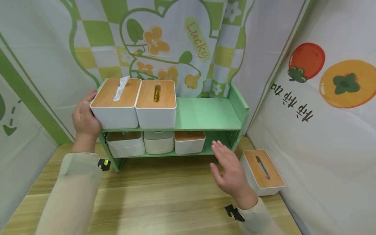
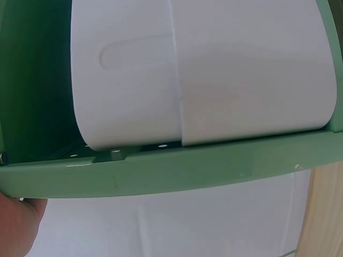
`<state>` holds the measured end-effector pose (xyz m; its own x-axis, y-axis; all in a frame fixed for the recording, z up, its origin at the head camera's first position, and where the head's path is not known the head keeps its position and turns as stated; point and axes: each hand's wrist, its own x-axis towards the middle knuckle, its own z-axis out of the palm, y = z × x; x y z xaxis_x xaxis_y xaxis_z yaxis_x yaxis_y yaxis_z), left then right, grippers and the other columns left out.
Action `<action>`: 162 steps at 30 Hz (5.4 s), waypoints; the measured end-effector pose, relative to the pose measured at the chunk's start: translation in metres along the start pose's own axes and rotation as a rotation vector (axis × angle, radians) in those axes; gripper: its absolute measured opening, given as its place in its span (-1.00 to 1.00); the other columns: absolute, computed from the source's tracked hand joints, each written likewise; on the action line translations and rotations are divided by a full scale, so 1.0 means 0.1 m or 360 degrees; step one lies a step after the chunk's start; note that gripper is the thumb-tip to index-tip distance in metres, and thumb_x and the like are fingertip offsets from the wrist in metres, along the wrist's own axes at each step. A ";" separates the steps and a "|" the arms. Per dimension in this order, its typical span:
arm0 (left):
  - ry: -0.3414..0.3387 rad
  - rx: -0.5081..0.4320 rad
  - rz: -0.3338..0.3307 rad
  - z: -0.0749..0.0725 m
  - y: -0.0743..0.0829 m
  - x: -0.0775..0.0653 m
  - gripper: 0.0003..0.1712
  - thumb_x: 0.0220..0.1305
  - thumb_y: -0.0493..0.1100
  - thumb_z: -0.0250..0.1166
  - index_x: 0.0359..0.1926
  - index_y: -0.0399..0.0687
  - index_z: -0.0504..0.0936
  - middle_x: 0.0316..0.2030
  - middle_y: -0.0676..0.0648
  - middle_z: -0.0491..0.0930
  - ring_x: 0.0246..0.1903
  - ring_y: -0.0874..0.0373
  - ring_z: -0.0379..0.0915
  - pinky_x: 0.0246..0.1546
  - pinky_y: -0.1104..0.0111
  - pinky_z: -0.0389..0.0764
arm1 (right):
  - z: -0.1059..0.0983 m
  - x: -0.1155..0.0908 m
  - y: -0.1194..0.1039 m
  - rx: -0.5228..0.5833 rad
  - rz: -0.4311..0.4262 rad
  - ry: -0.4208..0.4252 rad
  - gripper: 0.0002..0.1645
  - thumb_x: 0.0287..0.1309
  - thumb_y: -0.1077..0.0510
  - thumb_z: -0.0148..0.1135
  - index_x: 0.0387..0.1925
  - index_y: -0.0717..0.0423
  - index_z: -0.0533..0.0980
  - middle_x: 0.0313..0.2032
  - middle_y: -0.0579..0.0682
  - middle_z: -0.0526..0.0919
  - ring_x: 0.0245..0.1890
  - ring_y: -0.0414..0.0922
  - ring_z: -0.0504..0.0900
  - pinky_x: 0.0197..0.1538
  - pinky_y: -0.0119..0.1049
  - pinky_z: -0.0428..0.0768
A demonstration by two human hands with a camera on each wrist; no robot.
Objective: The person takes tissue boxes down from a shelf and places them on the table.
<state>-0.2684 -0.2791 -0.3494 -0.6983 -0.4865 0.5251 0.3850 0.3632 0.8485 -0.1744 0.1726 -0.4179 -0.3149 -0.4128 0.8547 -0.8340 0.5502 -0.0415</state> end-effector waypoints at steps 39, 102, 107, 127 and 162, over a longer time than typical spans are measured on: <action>0.0011 0.0015 0.0016 -0.01 -0.05 0.01 -0.40 0.52 -0.04 -0.29 0.23 -0.06 0.62 0.26 0.15 0.50 0.26 0.38 0.29 0.27 0.51 0.18 | 0.47 1.02 -0.11 0.0001 -0.0060 -0.0467 -0.12 0.27 0.08 0.21 0.48 0.37 0.11 0.49 0.21 0.10 0.50 0.00 0.02 0.45 -0.01 0.06; 0.0010 -0.0020 0.0047 -0.04 -0.03 -0.03 -0.41 0.53 -0.02 -0.26 0.21 -0.09 0.62 0.25 0.13 0.51 0.27 0.33 0.31 0.27 0.49 0.20 | 0.61 1.76 0.04 -0.0196 0.0038 -0.0683 -0.48 0.40 0.04 0.14 0.30 0.14 0.49 0.31 0.06 0.47 0.33 -0.03 0.37 0.33 -0.04 0.29; -0.0011 0.0007 0.0034 -0.01 -0.02 -0.02 -0.39 0.53 0.01 -0.29 0.23 -0.06 0.61 0.27 0.15 0.49 0.28 0.35 0.29 0.29 0.48 0.17 | 0.51 1.70 0.08 -0.0198 0.0083 -0.0643 -0.49 0.38 0.06 0.15 0.28 0.14 0.51 0.29 0.07 0.49 0.30 0.00 0.41 0.30 0.01 0.32; -0.0011 0.0013 0.0033 -0.02 -0.06 -0.02 -0.40 0.55 -0.04 -0.30 0.25 -0.07 0.59 0.28 0.11 0.49 0.28 0.35 0.28 0.29 0.48 0.18 | 0.45 1.64 0.04 -0.0276 0.0069 -0.0624 -0.49 0.36 0.06 0.20 0.28 0.09 0.51 0.28 0.11 0.49 0.30 0.03 0.39 0.36 0.03 0.23; 0.0004 0.0034 0.0066 -0.02 -0.05 -0.03 -0.40 0.55 0.00 -0.29 0.25 -0.06 0.59 0.27 0.14 0.49 0.28 0.35 0.27 0.32 0.44 0.16 | 0.27 1.61 0.05 -0.0371 0.0232 -0.0697 -0.46 0.36 -0.03 0.17 0.32 -0.03 0.49 0.30 0.24 0.43 0.31 0.11 0.36 0.36 0.21 0.13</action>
<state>-0.2670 -0.2811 -0.3555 -0.6804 -0.4727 0.5600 0.4007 0.3998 0.8244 -0.2417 0.0897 -0.2941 -0.6222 -0.5572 0.5499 -0.6597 0.7514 0.0149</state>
